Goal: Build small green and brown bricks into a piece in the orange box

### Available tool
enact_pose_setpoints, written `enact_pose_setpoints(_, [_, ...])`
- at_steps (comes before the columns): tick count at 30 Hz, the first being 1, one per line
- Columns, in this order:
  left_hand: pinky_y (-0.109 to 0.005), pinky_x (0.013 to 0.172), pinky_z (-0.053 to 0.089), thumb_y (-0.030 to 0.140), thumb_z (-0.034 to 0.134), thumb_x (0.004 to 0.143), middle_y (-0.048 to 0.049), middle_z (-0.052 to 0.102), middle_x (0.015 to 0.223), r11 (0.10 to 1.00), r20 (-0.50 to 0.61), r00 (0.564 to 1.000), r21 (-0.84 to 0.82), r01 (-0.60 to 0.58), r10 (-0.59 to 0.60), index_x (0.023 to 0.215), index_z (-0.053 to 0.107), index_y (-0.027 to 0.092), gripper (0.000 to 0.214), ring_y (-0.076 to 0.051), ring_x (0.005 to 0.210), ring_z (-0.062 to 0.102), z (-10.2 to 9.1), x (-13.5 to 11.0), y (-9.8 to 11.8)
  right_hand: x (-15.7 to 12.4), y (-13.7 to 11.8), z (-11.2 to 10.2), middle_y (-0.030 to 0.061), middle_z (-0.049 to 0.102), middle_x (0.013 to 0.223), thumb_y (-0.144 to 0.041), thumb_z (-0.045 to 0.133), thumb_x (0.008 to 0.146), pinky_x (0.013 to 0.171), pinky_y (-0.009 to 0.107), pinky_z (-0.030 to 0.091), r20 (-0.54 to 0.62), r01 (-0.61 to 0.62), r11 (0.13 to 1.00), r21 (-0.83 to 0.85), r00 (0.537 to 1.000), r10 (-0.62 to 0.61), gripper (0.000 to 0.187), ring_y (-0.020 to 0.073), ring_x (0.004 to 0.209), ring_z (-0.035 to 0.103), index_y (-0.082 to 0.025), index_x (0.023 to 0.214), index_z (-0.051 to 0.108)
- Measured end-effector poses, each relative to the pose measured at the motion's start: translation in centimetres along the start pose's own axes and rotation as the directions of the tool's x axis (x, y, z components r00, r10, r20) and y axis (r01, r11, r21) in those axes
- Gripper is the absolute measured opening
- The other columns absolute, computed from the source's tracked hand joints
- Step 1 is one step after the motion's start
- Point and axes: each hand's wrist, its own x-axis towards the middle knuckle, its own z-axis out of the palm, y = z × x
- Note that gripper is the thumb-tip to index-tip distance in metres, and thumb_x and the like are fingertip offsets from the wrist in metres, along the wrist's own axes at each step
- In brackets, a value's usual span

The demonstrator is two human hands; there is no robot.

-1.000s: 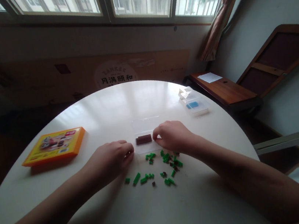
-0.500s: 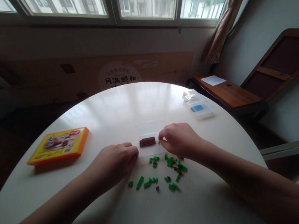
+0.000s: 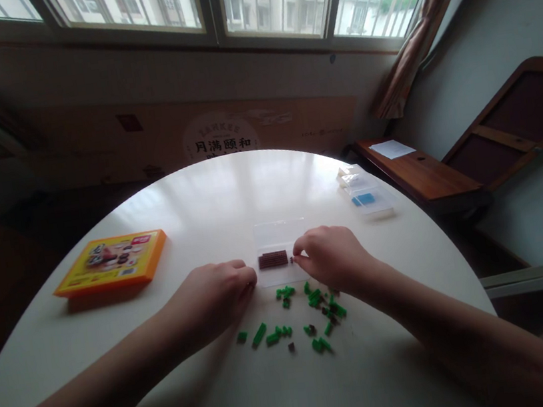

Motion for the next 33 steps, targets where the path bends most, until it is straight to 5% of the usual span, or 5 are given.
enact_pose_setpoints(33, [-0.028,0.053,0.043,0.019,0.048,0.087,-0.0043,0.067,0.079,1.000,0.014,1.000,0.015,0.010,-0.011,0.076,0.061,0.018,0.017,-0.019,0.061,0.061,0.2,0.1,-0.1,0.4,0.2,1.2,-0.0020,0.072,0.085,-0.034,0.053,0.088,0.058,0.026,0.033,-0.012,-0.017,0.999,-0.032,1.000,0.016,0.022,0.0159,0.075,0.063,-0.030,0.087,0.074])
